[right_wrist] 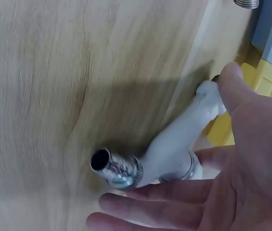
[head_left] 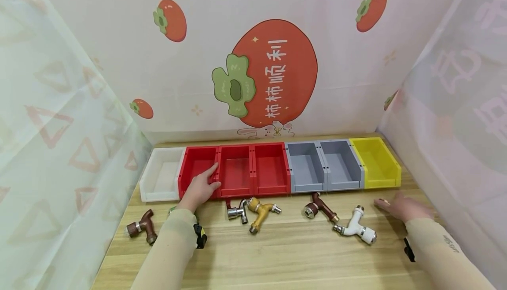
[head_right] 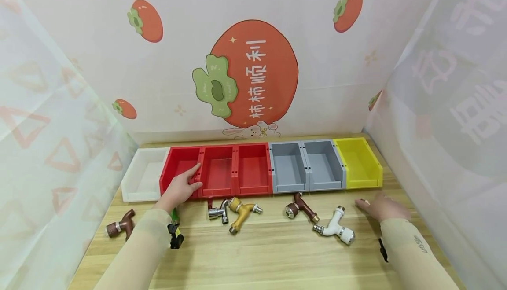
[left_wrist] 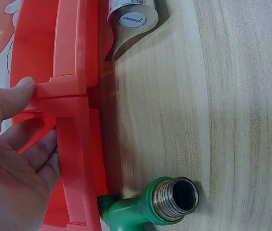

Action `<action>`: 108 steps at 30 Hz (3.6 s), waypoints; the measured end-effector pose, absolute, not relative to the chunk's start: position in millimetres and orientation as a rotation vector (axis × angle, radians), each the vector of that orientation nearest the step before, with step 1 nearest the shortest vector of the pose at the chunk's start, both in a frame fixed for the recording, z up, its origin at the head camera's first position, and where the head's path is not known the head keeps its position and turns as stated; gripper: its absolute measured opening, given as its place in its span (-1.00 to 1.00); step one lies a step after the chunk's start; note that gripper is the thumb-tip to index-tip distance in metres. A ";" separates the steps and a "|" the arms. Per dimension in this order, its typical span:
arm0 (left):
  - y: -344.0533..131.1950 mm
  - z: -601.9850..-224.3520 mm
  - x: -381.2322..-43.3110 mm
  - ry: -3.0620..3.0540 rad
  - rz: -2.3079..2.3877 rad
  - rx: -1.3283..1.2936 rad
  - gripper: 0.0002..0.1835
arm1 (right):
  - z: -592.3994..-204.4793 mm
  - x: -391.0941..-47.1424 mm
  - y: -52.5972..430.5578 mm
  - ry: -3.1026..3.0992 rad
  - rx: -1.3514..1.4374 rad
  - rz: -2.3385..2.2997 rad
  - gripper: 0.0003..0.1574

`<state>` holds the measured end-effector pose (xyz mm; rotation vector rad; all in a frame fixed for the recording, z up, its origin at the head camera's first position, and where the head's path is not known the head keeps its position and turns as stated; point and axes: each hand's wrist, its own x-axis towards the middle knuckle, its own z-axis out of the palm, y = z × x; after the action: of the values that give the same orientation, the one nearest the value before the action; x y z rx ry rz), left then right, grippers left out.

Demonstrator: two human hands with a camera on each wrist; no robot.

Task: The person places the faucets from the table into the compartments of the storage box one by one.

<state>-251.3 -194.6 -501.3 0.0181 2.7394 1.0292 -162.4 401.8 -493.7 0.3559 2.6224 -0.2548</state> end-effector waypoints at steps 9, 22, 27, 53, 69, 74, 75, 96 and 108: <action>-194.8 -499.5 -249.9 2.742 1.031 0.026 -0.19 | -497.7 -163.3 413.7 2.643 0.268 -0.390 0.40; -195.2 -502.9 -250.1 2.756 1.013 0.034 -0.19 | -511.4 -152.6 430.0 2.693 0.076 -0.548 0.38; -194.2 -502.8 -250.1 2.760 1.011 0.038 -0.19 | -518.6 -149.7 434.2 2.784 -0.006 -0.520 0.40; -195.5 -505.8 -251.2 2.755 1.018 0.021 -0.19 | -527.9 -144.8 449.0 2.985 -0.379 -0.465 0.35; -196.8 -505.9 -250.6 2.765 1.010 0.038 -0.18 | -498.4 -161.5 472.7 3.343 -0.983 -0.141 -0.20; -195.7 -505.3 -250.7 2.765 1.009 0.040 -0.19 | -481.1 -178.0 466.5 3.331 -1.113 -0.001 0.00; -195.3 -505.2 -250.5 2.764 1.007 0.042 -0.19 | -478.3 -181.4 464.4 3.327 -1.131 0.016 0.17; -195.5 -505.8 -249.5 2.759 1.017 0.035 -0.19 | -464.8 -236.6 443.6 3.132 -1.237 0.254 0.33; -193.5 -506.9 -250.0 2.773 1.003 0.038 -0.19 | -474.6 -249.8 450.2 3.095 -1.307 0.330 0.28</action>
<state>-250.0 -193.5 -506.9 0.0379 2.7728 1.0030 -249.8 450.2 -474.6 -1.3070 3.0953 0.3298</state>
